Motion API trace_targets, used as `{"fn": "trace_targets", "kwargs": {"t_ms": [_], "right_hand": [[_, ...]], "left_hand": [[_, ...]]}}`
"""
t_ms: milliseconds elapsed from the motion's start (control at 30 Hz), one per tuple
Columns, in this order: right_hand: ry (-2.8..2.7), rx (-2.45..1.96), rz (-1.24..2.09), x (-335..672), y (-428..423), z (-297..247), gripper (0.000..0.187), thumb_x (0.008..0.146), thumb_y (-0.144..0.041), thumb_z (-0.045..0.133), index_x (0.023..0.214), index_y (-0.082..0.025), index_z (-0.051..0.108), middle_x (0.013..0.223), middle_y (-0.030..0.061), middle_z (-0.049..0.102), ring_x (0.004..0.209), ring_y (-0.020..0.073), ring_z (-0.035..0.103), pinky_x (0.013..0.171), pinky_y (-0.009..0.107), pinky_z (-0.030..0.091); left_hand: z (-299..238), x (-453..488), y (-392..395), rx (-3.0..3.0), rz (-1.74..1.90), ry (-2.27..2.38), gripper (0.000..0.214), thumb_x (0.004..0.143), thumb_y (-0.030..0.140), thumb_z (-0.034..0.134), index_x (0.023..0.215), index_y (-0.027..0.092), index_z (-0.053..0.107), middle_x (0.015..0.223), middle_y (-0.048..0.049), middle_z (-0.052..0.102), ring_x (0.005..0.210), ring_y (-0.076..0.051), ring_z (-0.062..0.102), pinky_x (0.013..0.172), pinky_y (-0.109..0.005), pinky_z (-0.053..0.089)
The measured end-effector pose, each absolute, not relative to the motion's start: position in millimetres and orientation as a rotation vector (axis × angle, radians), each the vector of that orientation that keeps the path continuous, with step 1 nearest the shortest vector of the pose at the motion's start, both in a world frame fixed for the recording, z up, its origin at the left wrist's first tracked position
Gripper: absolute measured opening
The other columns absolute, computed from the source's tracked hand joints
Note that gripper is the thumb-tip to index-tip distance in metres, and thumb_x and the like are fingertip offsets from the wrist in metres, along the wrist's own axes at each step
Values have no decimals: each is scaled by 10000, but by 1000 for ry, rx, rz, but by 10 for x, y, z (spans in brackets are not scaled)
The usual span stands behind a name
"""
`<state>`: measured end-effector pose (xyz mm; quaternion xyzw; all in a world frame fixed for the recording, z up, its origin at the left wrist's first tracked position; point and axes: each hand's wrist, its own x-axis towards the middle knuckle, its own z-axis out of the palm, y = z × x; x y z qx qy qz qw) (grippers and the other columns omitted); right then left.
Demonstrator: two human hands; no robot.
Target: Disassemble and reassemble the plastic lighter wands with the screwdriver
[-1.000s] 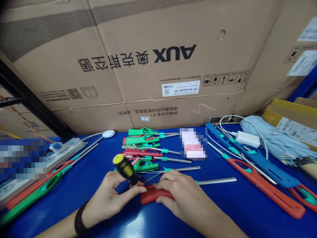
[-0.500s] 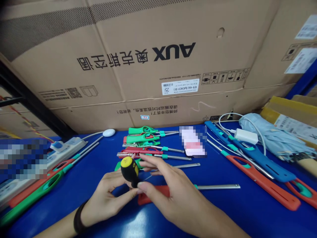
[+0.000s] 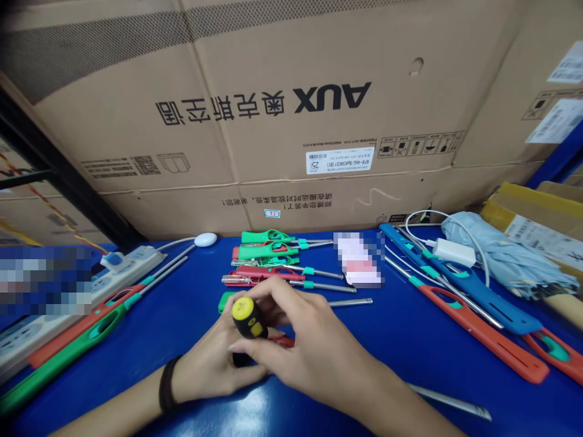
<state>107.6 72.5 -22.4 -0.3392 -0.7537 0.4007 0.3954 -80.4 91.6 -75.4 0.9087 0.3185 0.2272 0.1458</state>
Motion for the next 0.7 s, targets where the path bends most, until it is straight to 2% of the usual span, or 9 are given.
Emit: {"fn": "trace_targets", "kwargs": {"t_ms": [167,300,400,467,533,600,700], "right_hand": [[-1917,-983,736,995,739,-248,369,697,-286,746,769,-244,386,680,-62,540,574,102,537,533,210,480],[-1847,-1057,614,904,749,-271,420,669,-346,758,708,-239,354,635,-55,532,552,119,548,504,237,465],[-1800,-984,794,905,763,-260,340,662,-348,777,746,-228,469,715,-28,629,642,150,629,601,270,539],[-1798,-925,986,951,776,-239,241,721,-293,740,874,-226,567,841,-9,693,767,169,674,718,294,567],[-1798,-881,1158,1021,789,-222,211,795,-245,671,993,-234,598,979,2,703,901,174,674,831,315,554],[-1802,-816,1277,1093,792,-219,224,848,-217,607,1068,-241,575,1094,13,674,1012,169,643,914,331,518],[-1766,-717,1408,1167,774,-231,300,882,-207,566,1147,-261,434,1168,30,630,1101,156,596,972,360,472]], "left_hand": [[-784,-782,906,2585,646,956,172,728,335,676,854,219,656,812,-23,659,878,-236,587,985,-509,329],[-790,-762,881,2527,667,1028,201,703,326,691,846,193,640,814,-33,646,831,-237,573,955,-522,354],[-789,-763,883,2513,672,1004,193,718,311,680,869,197,639,927,-60,655,900,-250,568,982,-511,340],[-789,-774,895,2527,662,972,236,728,337,684,921,209,638,1001,-71,653,983,-264,556,1008,-513,307],[-789,-787,909,2538,642,964,289,720,381,699,949,216,640,999,-70,660,1016,-272,551,1026,-533,263],[-788,-795,917,2537,624,971,300,707,401,716,941,223,656,967,-65,673,1007,-276,562,1025,-554,239],[-781,-797,921,2509,637,971,290,698,375,732,945,237,672,1017,-62,680,1026,-277,570,1018,-550,253]]}}
